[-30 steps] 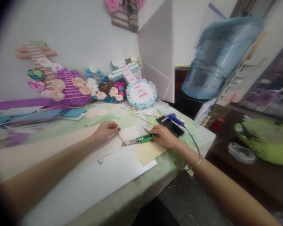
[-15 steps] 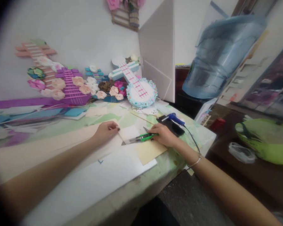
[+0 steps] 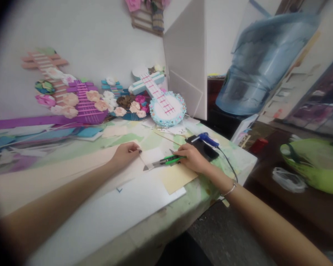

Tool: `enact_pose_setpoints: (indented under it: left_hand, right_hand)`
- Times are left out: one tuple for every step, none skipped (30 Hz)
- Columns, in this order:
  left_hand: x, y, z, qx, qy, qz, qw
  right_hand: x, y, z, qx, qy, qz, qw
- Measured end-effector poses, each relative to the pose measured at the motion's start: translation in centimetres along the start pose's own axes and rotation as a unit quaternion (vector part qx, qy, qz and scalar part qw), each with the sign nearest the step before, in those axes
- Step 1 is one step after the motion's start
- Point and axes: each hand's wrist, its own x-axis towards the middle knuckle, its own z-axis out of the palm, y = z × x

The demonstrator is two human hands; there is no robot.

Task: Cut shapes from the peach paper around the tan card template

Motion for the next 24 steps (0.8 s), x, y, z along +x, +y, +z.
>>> enact_pose_setpoints:
  left_hand:
    - [0.0, 0.0, 0.0, -0.001, 0.0, 0.001, 1.0]
    - [0.0, 0.1, 0.0, -0.002, 0.0, 0.002, 1.0]
    - [-0.1, 0.1, -0.1, -0.002, 0.0, 0.002, 1.0]
    - [-0.1, 0.1, -0.1, -0.001, -0.002, 0.001, 1.0]
    - [-0.1, 0.2, -0.1, 0.0, -0.002, -0.001, 1.0]
    - [-0.1, 0.2, -0.1, 0.002, -0.004, -0.003, 1.0]
    - [-0.1, 0.2, -0.1, 0.004, -0.005, -0.006, 1.0]
    - [-0.1, 0.3, -0.1, 0.005, -0.006, -0.008, 1.0]
    - [-0.1, 0.3, -0.1, 0.006, -0.007, -0.01, 1.0]
    - [-0.1, 0.3, -0.1, 0.007, -0.008, -0.012, 1.0]
    - [-0.1, 0.3, -0.1, 0.008, -0.009, -0.013, 1.0]
    - [-0.1, 0.2, 0.0, 0.009, -0.01, -0.013, 1.0]
    - [-0.1, 0.2, 0.0, 0.009, -0.01, -0.012, 1.0]
    - [-0.1, 0.2, 0.0, 0.009, -0.011, -0.011, 1.0]
    - [-0.1, 0.2, 0.0, 0.008, -0.011, -0.01, 1.0]
    - [-0.1, 0.2, -0.1, 0.008, -0.011, -0.008, 1.0]
    - [-0.1, 0.1, -0.1, 0.008, -0.01, -0.005, 1.0]
    - [-0.1, 0.1, -0.1, 0.009, -0.009, -0.003, 1.0]
    - [-0.1, 0.1, -0.1, 0.01, -0.009, -0.002, 1.0]
    - [-0.1, 0.1, -0.2, 0.013, -0.008, -0.001, 1.0]
    - [-0.1, 0.1, -0.2, 0.015, -0.008, -0.001, 1.0]
    - [-0.1, 0.1, -0.2, 0.017, -0.008, -0.001, 1.0]
    - [-0.1, 0.0, -0.2, 0.019, -0.007, -0.001, 1.0]
    - [-0.1, 0.0, -0.2, 0.02, -0.006, 0.0, 1.0]
  right_hand:
    - [0.0, 0.0, 0.0, 0.001, 0.001, -0.001, 1.0]
    - [0.0, 0.1, 0.1, 0.002, 0.002, -0.002, 1.0]
    - [0.0, 0.0, 0.0, 0.002, 0.002, -0.003, 1.0]
    - [0.0, 0.0, 0.0, 0.002, 0.001, -0.004, 1.0]
    - [0.0, 0.0, -0.1, 0.002, 0.001, -0.006, 1.0]
    - [-0.1, -0.1, -0.2, 0.001, -0.001, -0.008, 1.0]
    - [-0.1, -0.2, -0.3, 0.0, -0.004, -0.01, 1.0]
    - [-0.2, -0.2, -0.4, 0.0, -0.008, -0.011, 1.0]
    - [-0.3, -0.3, -0.5, 0.0, -0.012, -0.012, 1.0]
    - [-0.4, -0.3, -0.6, -0.001, -0.016, -0.013, 1.0]
    - [-0.5, -0.3, -0.7, -0.002, -0.02, -0.013, 1.0]
    - [-0.6, -0.3, -0.7, -0.005, -0.023, -0.013, 1.0]
    - [-0.7, -0.2, -0.8, -0.008, -0.025, -0.011, 1.0]
    - [-0.8, -0.1, -0.8, -0.012, -0.025, -0.009, 1.0]
    - [-0.8, 0.0, -0.8, -0.015, -0.023, -0.005, 1.0]
    - [-0.9, 0.1, -0.8, -0.016, -0.02, -0.002, 1.0]
    - [-1.0, 0.1, -0.8, -0.015, -0.016, 0.001, 1.0]
    - [-1.1, 0.2, -0.8, -0.013, -0.012, 0.002, 1.0]
    - [-1.1, 0.2, -0.8, -0.011, -0.009, 0.002, 1.0]
    - [-1.2, 0.2, -0.8, -0.011, -0.007, 0.0, 1.0]
    - [-1.3, 0.2, -0.8, -0.012, -0.007, -0.001, 1.0]
    - [-1.4, 0.1, -0.9, -0.015, -0.008, 0.0, 1.0]
    - [-1.5, 0.0, -1.0, -0.018, -0.009, 0.002, 1.0]
    - [-1.6, -0.1, -1.1, -0.02, -0.011, 0.004, 1.0]
